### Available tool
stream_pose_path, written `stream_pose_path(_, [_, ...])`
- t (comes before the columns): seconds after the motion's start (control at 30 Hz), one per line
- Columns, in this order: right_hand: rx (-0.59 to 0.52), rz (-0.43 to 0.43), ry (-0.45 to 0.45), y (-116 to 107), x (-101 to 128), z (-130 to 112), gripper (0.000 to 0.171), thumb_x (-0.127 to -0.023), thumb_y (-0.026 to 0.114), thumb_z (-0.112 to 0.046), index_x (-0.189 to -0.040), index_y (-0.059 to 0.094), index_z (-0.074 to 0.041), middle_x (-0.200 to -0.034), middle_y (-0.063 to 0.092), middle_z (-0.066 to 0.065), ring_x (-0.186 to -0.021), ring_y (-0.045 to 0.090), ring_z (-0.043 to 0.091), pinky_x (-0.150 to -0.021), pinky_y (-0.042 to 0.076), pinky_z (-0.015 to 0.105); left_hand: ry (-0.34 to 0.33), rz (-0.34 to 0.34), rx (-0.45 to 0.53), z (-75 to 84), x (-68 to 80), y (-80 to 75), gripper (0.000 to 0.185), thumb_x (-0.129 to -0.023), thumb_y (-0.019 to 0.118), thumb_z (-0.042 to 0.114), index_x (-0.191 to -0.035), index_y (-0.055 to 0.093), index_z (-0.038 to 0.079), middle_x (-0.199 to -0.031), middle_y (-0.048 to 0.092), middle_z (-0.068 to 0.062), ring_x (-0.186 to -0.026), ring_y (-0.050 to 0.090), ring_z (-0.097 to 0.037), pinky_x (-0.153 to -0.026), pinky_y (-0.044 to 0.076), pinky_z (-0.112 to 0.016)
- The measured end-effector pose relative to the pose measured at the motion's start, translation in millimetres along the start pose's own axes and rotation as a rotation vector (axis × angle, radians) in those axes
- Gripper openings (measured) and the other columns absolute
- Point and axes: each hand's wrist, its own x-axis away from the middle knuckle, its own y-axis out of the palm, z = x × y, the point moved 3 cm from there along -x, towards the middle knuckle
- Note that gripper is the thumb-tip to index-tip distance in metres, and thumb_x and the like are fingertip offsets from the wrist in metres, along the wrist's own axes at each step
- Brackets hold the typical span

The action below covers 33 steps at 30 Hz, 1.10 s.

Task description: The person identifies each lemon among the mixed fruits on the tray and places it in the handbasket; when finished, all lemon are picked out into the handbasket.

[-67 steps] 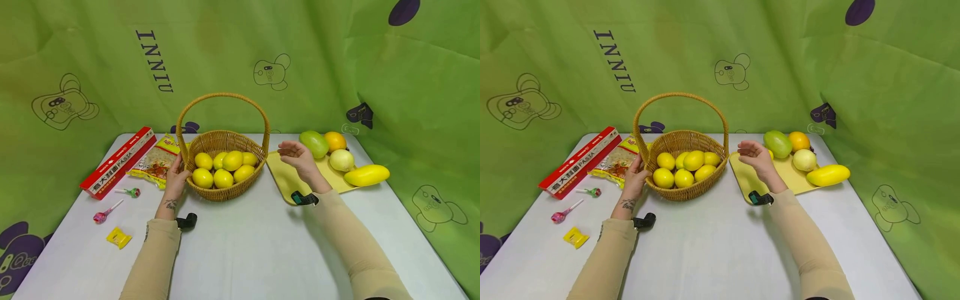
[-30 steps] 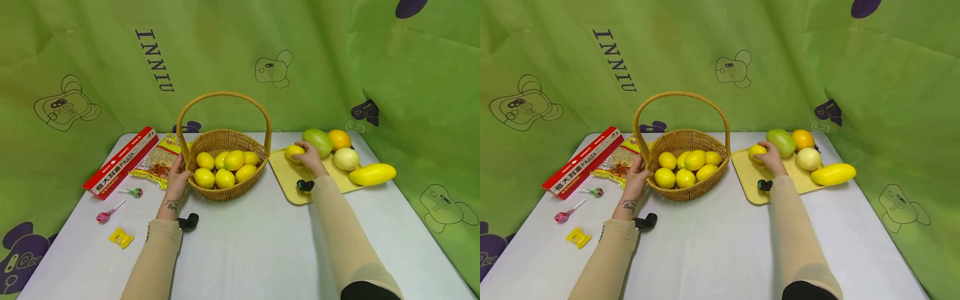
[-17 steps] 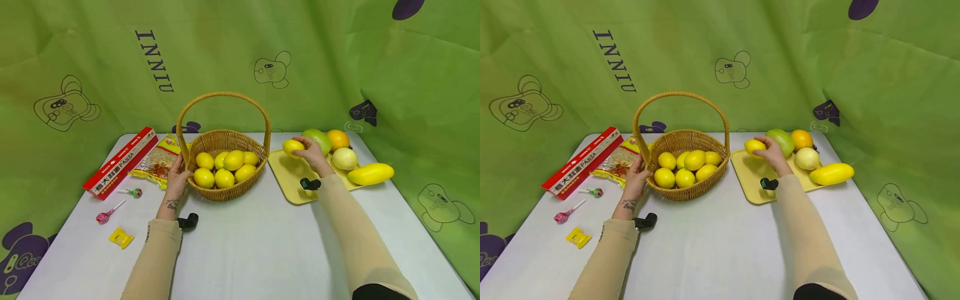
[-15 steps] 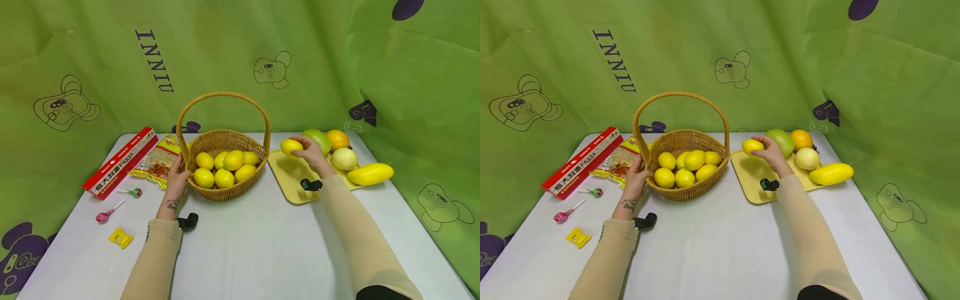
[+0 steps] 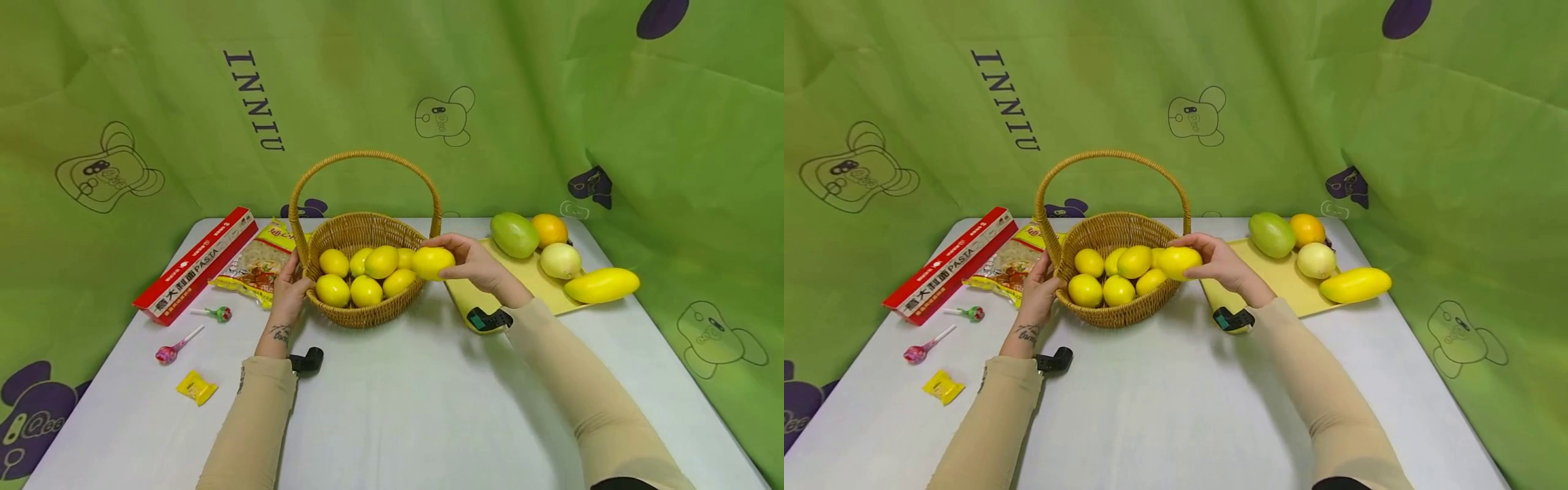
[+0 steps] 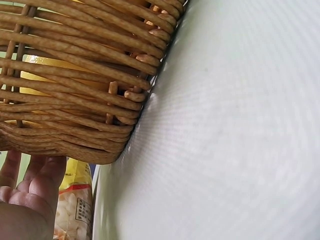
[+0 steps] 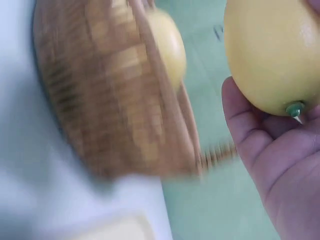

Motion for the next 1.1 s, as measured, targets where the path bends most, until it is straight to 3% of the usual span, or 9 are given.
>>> stream_pose_path(0.23, [0.135,-0.065,0.075,43.6,-60.6,4.8,0.052,-0.076,0.063,0.007,-0.126,0.048,0.007,-0.128,0.053,0.014,-0.107,0.055,0.018,-0.089,0.048,0.028,0.001,0.011,0.006,-0.3,-2.7,-2.3,0.080,-0.077,0.045,-0.016,-0.146,0.030,0.021,-0.152,0.027,0.001,-0.136,0.031,-0.021,-0.108,0.032,-0.041])
stream_pose_path(0.47, [0.280,-0.032,0.186,63.9,-100.5,11.8,0.049,-0.079,0.066,0.002,-0.126,0.051,0.000,-0.131,0.051,0.013,-0.115,0.052,0.024,-0.093,0.047,0.032,0.004,0.014,-0.010,-3.0,-1.5,-2.4,0.081,-0.076,0.045,-0.016,-0.146,0.028,0.021,-0.152,0.027,0.002,-0.135,0.033,-0.021,-0.107,0.034,-0.040])
stream_pose_path(0.63, [0.230,-0.003,0.175,66.8,-103.9,11.8,0.049,-0.080,0.062,0.006,-0.127,0.049,0.002,-0.133,0.050,0.017,-0.127,0.042,0.034,-0.105,0.038,0.042,-0.007,0.012,-0.021,-3.6,-0.3,-2.5,0.081,-0.076,0.045,-0.015,-0.146,0.028,0.022,-0.152,0.027,0.003,-0.135,0.034,-0.019,-0.106,0.035,-0.040])
stream_pose_path(0.9, [0.182,0.025,0.072,55.4,-91.4,2.6,0.047,-0.079,0.062,0.007,-0.125,0.051,0.002,-0.131,0.050,0.022,-0.121,0.050,0.025,-0.101,0.042,0.037,0.004,0.006,-0.014,1.4,-2.1,-1.4,0.081,-0.076,0.045,-0.014,-0.146,0.029,0.023,-0.152,0.027,0.002,-0.136,0.031,-0.022,-0.108,0.033,-0.042])
stream_pose_path(1.1, [0.148,0.074,0.065,45.7,-70.1,-0.4,0.045,-0.080,0.057,0.011,-0.124,0.049,0.006,-0.130,0.052,0.020,-0.123,0.048,0.032,-0.102,0.041,0.040,-0.006,0.011,-0.043,4.7,1.7,0.2,0.078,-0.079,0.045,-0.012,-0.147,0.028,0.021,-0.152,0.027,0.002,-0.135,0.034,-0.021,-0.105,0.037,-0.037])
